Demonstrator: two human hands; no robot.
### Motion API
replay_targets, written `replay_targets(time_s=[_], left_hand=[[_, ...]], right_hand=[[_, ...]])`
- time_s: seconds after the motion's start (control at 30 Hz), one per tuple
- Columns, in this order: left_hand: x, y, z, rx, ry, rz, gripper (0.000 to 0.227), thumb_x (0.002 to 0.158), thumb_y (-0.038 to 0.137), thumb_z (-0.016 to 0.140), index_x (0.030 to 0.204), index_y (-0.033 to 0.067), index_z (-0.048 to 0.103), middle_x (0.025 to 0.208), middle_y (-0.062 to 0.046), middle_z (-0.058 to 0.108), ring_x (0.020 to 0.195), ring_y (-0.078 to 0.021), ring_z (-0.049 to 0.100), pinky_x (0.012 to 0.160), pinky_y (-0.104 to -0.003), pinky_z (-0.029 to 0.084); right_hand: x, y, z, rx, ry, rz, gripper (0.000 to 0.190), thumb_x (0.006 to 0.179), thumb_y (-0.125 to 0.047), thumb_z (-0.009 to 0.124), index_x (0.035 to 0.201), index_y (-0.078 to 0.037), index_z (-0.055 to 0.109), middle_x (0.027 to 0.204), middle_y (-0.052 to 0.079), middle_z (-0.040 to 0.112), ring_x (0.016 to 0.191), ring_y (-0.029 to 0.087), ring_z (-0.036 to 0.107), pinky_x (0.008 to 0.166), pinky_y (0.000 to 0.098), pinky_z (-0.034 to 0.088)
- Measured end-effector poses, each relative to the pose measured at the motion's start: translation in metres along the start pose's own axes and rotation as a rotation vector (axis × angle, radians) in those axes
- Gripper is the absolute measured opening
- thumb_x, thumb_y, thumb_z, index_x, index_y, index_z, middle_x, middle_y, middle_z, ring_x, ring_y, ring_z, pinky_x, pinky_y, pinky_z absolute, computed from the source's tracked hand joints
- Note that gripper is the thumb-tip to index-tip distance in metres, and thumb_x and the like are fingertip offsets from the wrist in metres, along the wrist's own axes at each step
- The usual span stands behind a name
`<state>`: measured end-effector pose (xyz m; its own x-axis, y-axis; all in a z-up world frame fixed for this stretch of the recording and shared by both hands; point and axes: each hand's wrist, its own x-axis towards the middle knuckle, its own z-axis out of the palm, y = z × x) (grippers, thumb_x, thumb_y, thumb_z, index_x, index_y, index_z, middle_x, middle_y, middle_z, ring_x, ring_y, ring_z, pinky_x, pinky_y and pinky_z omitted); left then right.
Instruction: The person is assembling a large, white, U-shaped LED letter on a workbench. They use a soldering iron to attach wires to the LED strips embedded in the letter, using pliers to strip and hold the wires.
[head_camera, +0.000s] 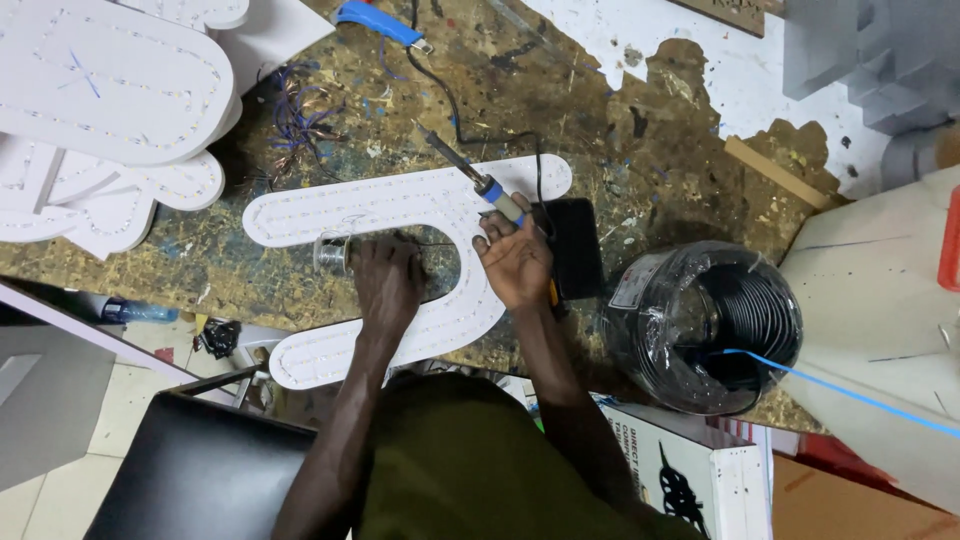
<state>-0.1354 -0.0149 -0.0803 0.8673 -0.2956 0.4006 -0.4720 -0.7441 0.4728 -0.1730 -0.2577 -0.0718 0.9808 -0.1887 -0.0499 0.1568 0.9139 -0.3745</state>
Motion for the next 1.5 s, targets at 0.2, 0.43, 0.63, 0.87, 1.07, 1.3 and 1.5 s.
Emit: replay_targets(time_s=[0.2, 0.43, 0.63, 0.87, 1.07, 1.3, 1.5], left_hand=[[0.003, 0.001, 0.003, 0.082, -0.145, 0.027, 0.025, 0.087, 0.032, 0.080, 0.100, 0.0170, 0.066, 0.102, -0.004, 0.051, 0.105, -0.0295, 0.052, 0.085, -0.046, 0.034], [0.025, 0.019, -0.004, 0.411, -0.500, 0.025, 0.068, 0.071, 0.050, 0.095, 0.123, 0.0150, 0.068, 0.125, -0.011, 0.069, 0.126, -0.0360, 0.062, 0.106, -0.050, 0.045], [0.011, 0.026, -0.035, 0.137, -0.356, 0.075, 0.040, 0.089, 0.030, 0.079, 0.121, 0.0114, 0.064, 0.121, -0.014, 0.065, 0.120, -0.0399, 0.058, 0.102, -0.051, 0.040], [0.016, 0.042, -0.050, -0.415, -0.085, 0.221, 0.013, 0.120, 0.014, 0.053, 0.119, 0.0019, 0.058, 0.118, -0.025, 0.064, 0.106, -0.0476, 0.062, 0.087, -0.059, 0.047], [0.017, 0.043, -0.037, -0.456, 0.025, 0.185, 0.006, 0.121, -0.001, 0.051, 0.124, -0.0057, 0.052, 0.117, -0.030, 0.063, 0.095, -0.0502, 0.064, 0.084, -0.060, 0.048], [0.030, 0.056, -0.050, -0.489, 0.024, 0.186, 0.006, 0.123, -0.002, 0.054, 0.122, -0.0069, 0.058, 0.118, -0.026, 0.060, 0.107, -0.0421, 0.061, 0.094, -0.052, 0.049], [0.029, 0.051, -0.046, -0.490, 0.024, 0.246, 0.011, 0.125, 0.001, 0.054, 0.124, -0.0043, 0.063, 0.116, -0.024, 0.066, 0.106, -0.0422, 0.064, 0.092, -0.053, 0.048]], right_hand=[[0.011, 0.006, -0.017, -0.096, -0.115, -0.016, 0.052, 0.114, -0.046, 0.067, 0.163, -0.031, 0.059, 0.140, 0.018, 0.079, 0.138, 0.033, 0.067, 0.112, 0.0536, 0.050], [0.019, 0.018, -0.019, -0.083, -0.169, 0.002, 0.049, 0.121, -0.041, 0.057, 0.169, -0.028, 0.053, 0.145, 0.020, 0.076, 0.142, 0.033, 0.065, 0.113, 0.0518, 0.051], [0.008, 0.006, 0.000, -0.134, -0.179, -0.042, 0.052, 0.122, -0.043, 0.058, 0.169, -0.020, 0.053, 0.141, 0.020, 0.077, 0.139, 0.032, 0.069, 0.109, 0.0482, 0.054], [0.001, 0.044, 0.024, -0.096, -0.247, -0.079, 0.056, 0.109, -0.008, 0.083, 0.159, -0.008, 0.060, 0.117, 0.004, 0.078, 0.142, 0.036, 0.071, 0.117, 0.0476, 0.060], [-0.014, 0.046, 0.064, -0.365, -0.229, -0.129, 0.057, 0.106, -0.001, 0.085, 0.158, -0.001, 0.062, 0.131, 0.018, 0.081, 0.114, 0.030, 0.080, 0.114, 0.0445, 0.063], [-0.012, 0.041, 0.078, -0.331, -0.281, -0.203, 0.049, 0.103, 0.004, 0.084, 0.149, -0.003, 0.066, 0.113, 0.014, 0.078, 0.102, 0.032, 0.079, 0.104, 0.0441, 0.063], [-0.013, 0.042, 0.086, -0.493, -0.162, -0.253, 0.034, 0.110, -0.012, 0.083, 0.138, -0.009, 0.066, 0.102, 0.009, 0.076, 0.093, 0.021, 0.080, 0.096, 0.0363, 0.065]])
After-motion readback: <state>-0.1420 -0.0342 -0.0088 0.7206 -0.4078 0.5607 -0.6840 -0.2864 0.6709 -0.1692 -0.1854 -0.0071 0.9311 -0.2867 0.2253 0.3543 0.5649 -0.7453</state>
